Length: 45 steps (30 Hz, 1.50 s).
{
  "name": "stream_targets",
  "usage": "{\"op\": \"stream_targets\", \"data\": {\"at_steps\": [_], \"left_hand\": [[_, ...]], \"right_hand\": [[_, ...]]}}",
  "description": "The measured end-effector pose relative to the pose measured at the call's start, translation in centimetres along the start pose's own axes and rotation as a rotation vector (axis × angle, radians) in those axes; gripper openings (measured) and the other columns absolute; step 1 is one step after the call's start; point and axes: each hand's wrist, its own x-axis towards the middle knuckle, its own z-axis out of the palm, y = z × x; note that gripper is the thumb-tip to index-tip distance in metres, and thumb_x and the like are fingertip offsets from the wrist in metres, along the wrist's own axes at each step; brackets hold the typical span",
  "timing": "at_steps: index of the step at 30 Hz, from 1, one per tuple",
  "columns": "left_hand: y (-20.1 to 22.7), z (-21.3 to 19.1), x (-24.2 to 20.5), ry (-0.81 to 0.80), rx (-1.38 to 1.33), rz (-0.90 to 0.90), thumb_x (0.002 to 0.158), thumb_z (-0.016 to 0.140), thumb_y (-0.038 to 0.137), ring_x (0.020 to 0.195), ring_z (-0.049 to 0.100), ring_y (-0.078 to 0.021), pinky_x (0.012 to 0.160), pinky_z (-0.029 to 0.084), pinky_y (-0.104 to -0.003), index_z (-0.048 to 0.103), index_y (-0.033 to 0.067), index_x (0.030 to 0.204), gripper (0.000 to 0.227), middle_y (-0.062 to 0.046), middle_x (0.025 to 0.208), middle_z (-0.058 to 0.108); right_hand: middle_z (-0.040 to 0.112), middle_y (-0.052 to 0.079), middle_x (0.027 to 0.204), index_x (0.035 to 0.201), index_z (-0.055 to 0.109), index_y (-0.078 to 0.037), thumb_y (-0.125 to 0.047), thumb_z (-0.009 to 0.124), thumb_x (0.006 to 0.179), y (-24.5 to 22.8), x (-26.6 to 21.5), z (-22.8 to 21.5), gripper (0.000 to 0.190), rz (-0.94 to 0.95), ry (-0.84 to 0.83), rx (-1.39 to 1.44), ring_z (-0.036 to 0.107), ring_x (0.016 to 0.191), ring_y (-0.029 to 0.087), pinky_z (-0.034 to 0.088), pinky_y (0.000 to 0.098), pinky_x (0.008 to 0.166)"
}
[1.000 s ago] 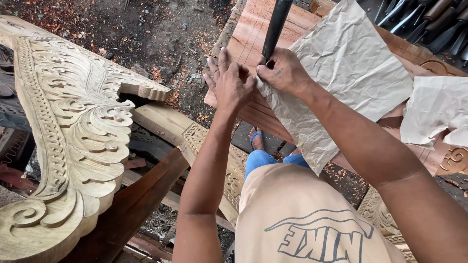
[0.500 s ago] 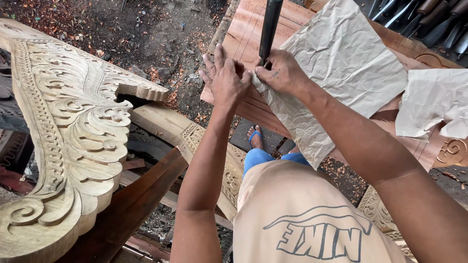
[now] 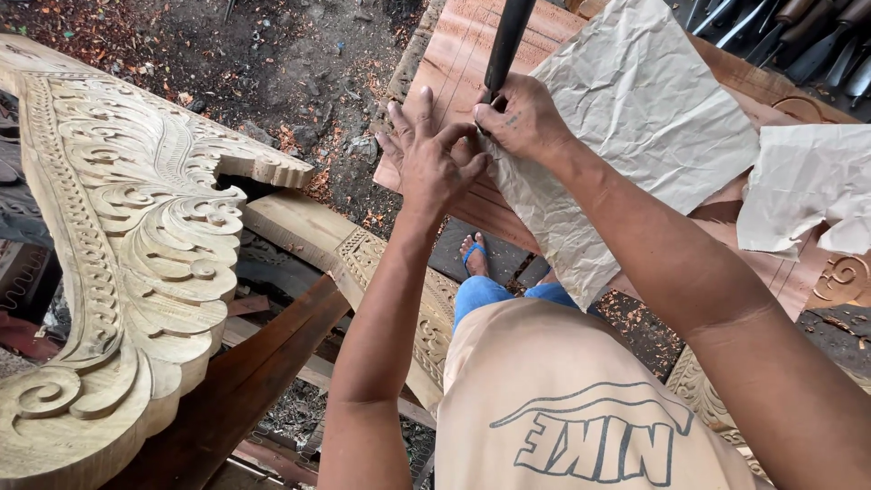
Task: Using a chisel and paper template to mark designs on a wooden board.
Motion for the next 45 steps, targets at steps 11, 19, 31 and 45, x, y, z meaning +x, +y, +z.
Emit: {"op": "stream_targets", "data": {"at_steps": [11, 19, 31, 45], "left_hand": [[0.7, -0.8, 0.2, -0.024, 0.032, -0.014, 0.068, 0.092, 0.045, 0.152, 0.001, -0.0561, 0.117, -0.005, -0.076, 0.08, 0.0321, 0.109, 0.044, -0.016, 0.166, 0.022], [-0.5, 0.0, 0.2, 0.035, -0.072, 0.032, 0.079, 0.086, 0.041, 0.15, 0.004, -0.0557, 0.114, -0.005, -0.078, 0.079, 0.0304, 0.118, 0.041, -0.018, 0.164, 0.024], [-1.5, 2.8, 1.7, 0.118, 0.032, 0.02, 0.089, 0.076, 0.036, 0.152, 0.007, -0.0505, 0.118, -0.005, -0.073, 0.083, 0.0312, 0.102, 0.015, -0.017, 0.163, 0.032], [-0.8, -0.3, 6.5, -0.014, -0.03, -0.193, 0.074, 0.085, 0.026, 0.151, 0.017, -0.0493, 0.115, 0.008, -0.077, 0.084, 0.0233, 0.086, 0.012, -0.008, 0.159, 0.039]], "right_hand": [[0.068, 0.002, 0.077, 0.091, 0.068, -0.003, -0.009, 0.068, 0.092, 0.4, -0.6, -0.7, 0.006, -0.033, -0.085, -0.068, 0.067, 0.071, 0.01, 0.056, 0.0272, 0.065], [0.066, 0.0, 0.071, 0.093, 0.068, -0.003, -0.007, 0.064, 0.098, -0.5, -1.3, -1.0, 0.007, 0.07, -0.084, 0.183, 0.062, 0.058, 0.008, 0.051, 0.0245, 0.052], [0.065, -0.001, 0.071, 0.096, 0.067, -0.003, -0.008, 0.067, 0.099, -1.6, -1.2, -1.2, 0.005, 0.116, -0.012, 0.18, 0.063, 0.058, 0.007, 0.052, 0.0233, 0.051], [0.066, 0.0, 0.07, 0.093, 0.069, -0.002, -0.006, 0.067, 0.098, -2.1, 0.7, 0.1, 0.007, 0.053, -0.025, 0.157, 0.063, 0.057, 0.007, 0.051, 0.024, 0.05]]}}
